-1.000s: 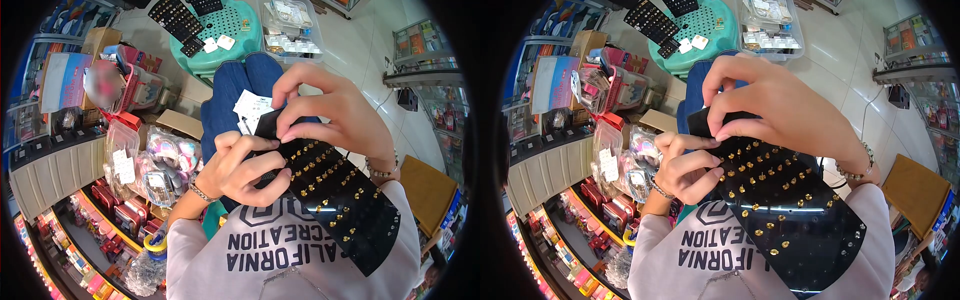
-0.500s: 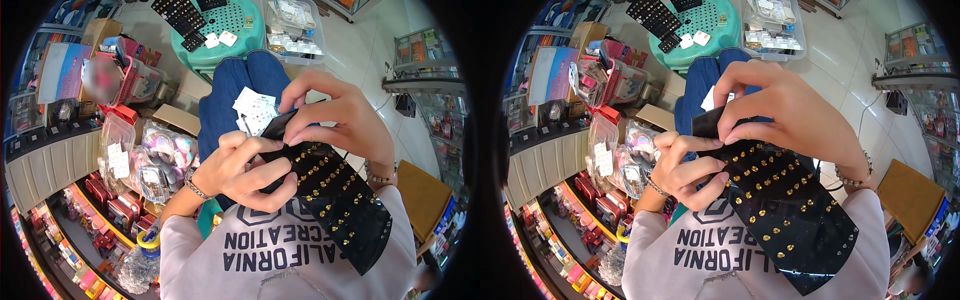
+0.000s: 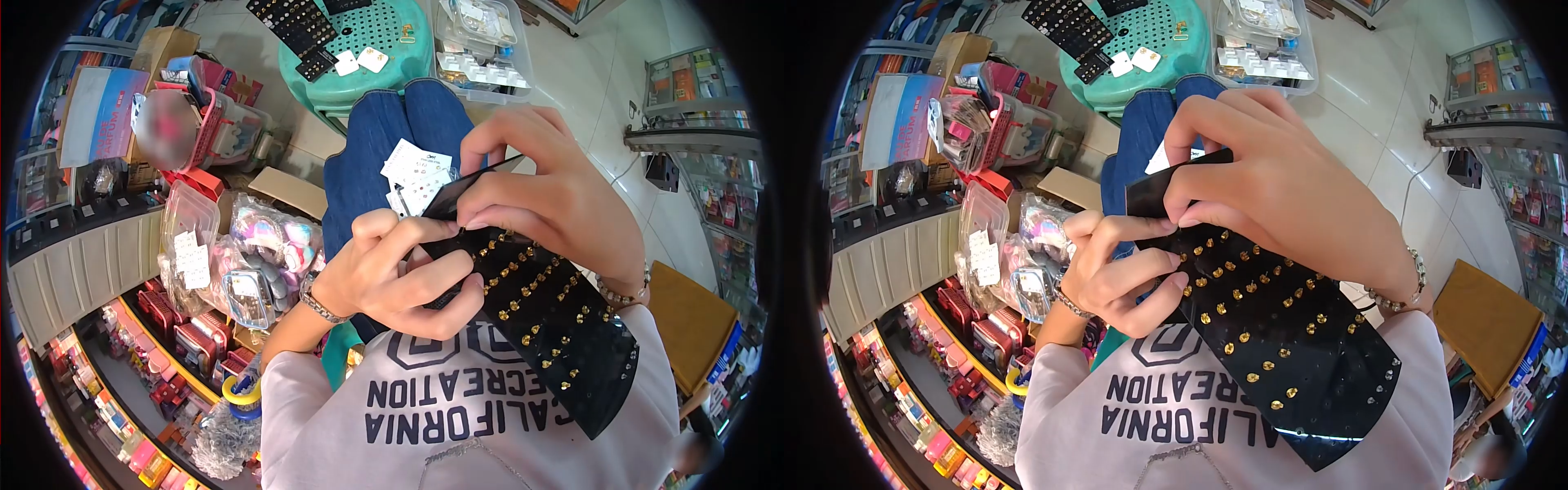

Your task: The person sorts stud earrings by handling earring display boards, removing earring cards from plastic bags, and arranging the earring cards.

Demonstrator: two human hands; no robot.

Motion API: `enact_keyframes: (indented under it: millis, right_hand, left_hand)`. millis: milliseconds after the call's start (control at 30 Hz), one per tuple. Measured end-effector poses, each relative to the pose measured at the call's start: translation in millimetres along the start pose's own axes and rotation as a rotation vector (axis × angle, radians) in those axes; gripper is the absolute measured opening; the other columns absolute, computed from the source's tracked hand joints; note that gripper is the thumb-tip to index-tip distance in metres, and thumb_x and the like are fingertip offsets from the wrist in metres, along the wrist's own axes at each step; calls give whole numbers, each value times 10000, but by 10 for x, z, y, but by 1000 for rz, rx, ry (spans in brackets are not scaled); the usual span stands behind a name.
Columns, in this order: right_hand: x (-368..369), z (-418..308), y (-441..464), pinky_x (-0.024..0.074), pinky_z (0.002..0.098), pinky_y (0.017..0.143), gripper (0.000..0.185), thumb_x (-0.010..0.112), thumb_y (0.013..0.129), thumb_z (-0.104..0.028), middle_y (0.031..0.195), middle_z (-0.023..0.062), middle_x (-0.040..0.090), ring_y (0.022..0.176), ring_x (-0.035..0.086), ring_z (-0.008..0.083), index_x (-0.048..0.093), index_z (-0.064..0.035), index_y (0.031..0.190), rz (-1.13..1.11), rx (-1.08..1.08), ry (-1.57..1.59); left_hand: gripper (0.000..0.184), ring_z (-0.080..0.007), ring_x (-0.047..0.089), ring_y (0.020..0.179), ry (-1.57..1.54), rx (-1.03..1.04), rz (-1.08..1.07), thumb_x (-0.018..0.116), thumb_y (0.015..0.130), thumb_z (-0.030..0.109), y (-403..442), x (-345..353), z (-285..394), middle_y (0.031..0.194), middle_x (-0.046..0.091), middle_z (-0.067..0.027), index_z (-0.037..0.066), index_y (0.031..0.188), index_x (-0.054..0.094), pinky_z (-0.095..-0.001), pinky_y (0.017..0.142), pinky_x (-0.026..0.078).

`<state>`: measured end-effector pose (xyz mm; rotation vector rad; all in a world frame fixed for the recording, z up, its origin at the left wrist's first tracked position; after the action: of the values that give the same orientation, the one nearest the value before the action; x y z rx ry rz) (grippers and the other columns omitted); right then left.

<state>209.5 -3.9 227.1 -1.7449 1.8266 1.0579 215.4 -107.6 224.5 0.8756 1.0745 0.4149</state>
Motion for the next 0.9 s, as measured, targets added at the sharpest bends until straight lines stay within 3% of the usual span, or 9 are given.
enact_keyframes:
  millis: [433, 900]
  right_hand:
    - [56, 6, -30, 298, 326, 846, 79, 613, 708, -159, 878, -14, 503, 782, 421, 169, 566, -108, 670, 11, -18, -116]
    - [143, 70, -150, 294, 346, 922, 50, 610, 701, -149, 909, -45, 567, 822, 463, 165, 584, -109, 686, -39, 112, -164]
  left_hand:
    - [193, -187, 546, 722, -42, -104, -25, 605, 639, 77, -106, 99, -45, 884, 553, 15, 201, 786, 588, -275, 644, 283]
    - [181, -171, 560, 718, -16, -114, -41, 616, 613, 107, -131, 149, -31, 843, 567, 27, 141, 783, 567, -271, 685, 267]
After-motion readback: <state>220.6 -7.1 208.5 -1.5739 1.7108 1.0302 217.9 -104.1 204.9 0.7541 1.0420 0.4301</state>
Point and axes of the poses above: each hand's wrist, its own y-axis towards the middle knuckle, its own x-axis out of the palm, z = x × y, the point moved 10 cm from there along y, towards the middle knuckle
